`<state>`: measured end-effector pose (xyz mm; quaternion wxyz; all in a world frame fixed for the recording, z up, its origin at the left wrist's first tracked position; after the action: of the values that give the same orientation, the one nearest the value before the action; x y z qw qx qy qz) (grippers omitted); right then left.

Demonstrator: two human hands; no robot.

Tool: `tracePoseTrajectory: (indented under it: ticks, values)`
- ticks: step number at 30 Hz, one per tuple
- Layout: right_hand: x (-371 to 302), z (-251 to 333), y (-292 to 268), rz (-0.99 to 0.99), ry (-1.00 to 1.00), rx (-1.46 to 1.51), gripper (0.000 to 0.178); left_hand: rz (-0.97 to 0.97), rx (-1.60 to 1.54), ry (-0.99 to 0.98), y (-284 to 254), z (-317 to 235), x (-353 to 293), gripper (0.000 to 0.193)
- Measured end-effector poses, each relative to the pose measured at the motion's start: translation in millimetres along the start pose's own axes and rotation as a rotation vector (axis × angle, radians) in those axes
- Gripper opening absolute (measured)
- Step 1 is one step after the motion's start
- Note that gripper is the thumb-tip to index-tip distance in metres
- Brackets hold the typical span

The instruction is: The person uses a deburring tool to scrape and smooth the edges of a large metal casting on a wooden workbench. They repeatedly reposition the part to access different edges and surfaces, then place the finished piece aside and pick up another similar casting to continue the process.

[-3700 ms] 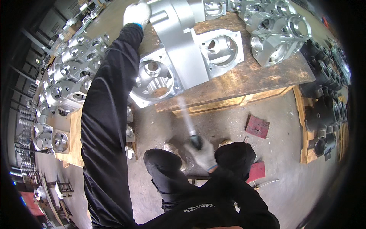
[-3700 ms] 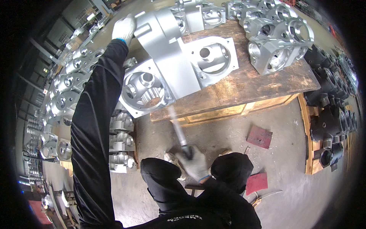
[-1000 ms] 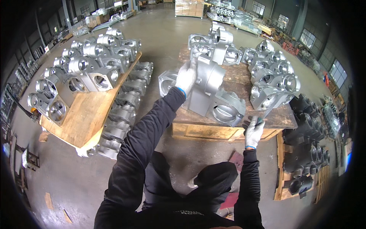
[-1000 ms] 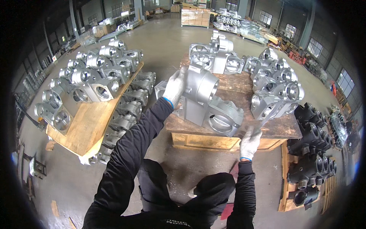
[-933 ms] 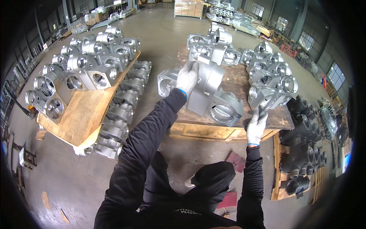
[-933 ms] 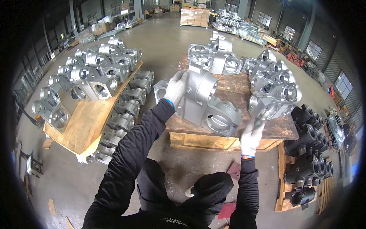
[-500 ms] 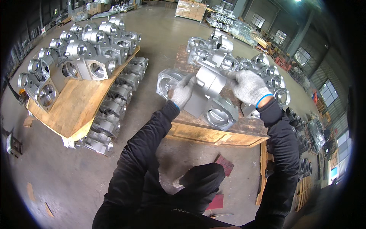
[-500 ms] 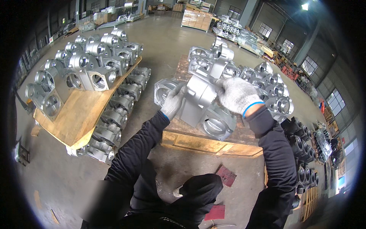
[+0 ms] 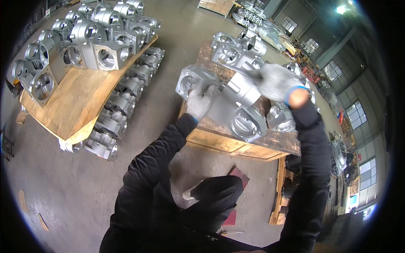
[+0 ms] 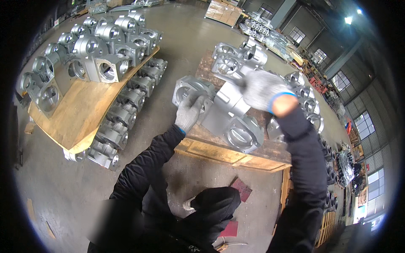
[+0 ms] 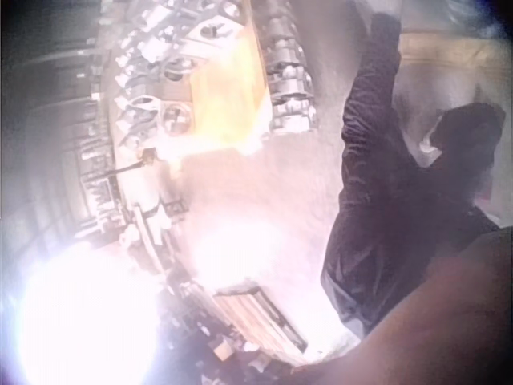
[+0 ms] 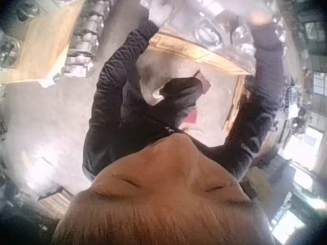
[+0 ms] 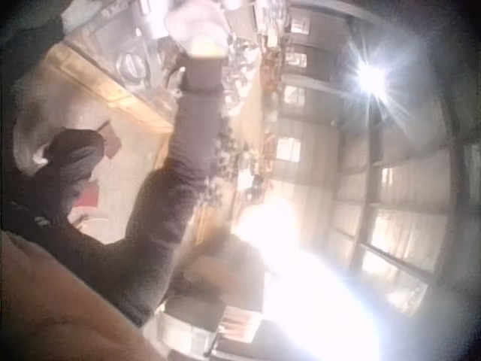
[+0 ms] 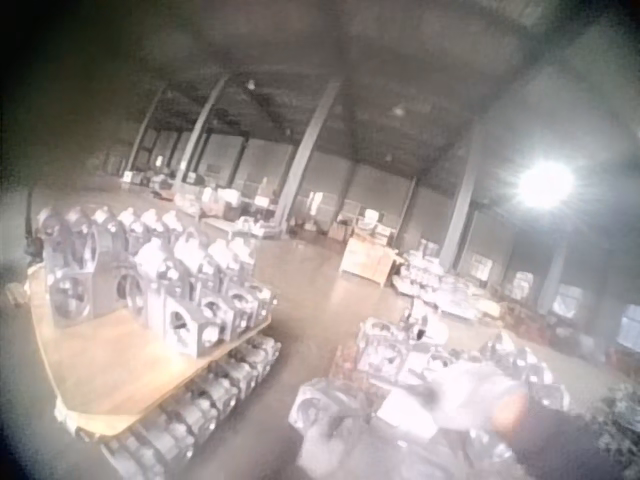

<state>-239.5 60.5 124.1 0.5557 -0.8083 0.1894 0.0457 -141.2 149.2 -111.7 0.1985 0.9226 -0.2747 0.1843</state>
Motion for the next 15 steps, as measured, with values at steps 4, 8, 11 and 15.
tracePoseTrajectory:
  ticks: [4,8,11,15]
  values:
    - [0.8,29.9,-4.0,-0.079,-0.120,-0.117,0.037,-0.143,-0.069,0.096,-30.3,-19.8,-17.1,0.019]
    - [2.1,33.6,7.9,0.077,-0.020,-0.195,0.041,-0.196,0.022,0.069,-54.7,-42.1,-34.3,0.021]
    - [3.2,50.1,2.7,0.032,-0.174,-0.046,0.034,-0.195,0.008,0.132,-53.3,-60.2,-46.1,0.021]
    - [7.8,46.2,8.0,0.077,-0.038,-0.108,0.029,-0.238,-0.084,0.182,-49.3,-77.7,-62.4,0.022]
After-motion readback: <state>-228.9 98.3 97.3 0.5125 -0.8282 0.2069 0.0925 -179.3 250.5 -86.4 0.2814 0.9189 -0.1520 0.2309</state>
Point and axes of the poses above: each hand's wrist, its own x-axis towards the middle knuckle, its own y-axis out of the palm, z = x × y, the point moved 8 cm from there along x, towards the middle knuckle, and after that the axes turned 12 degrees about z, right-handed, at the moved point
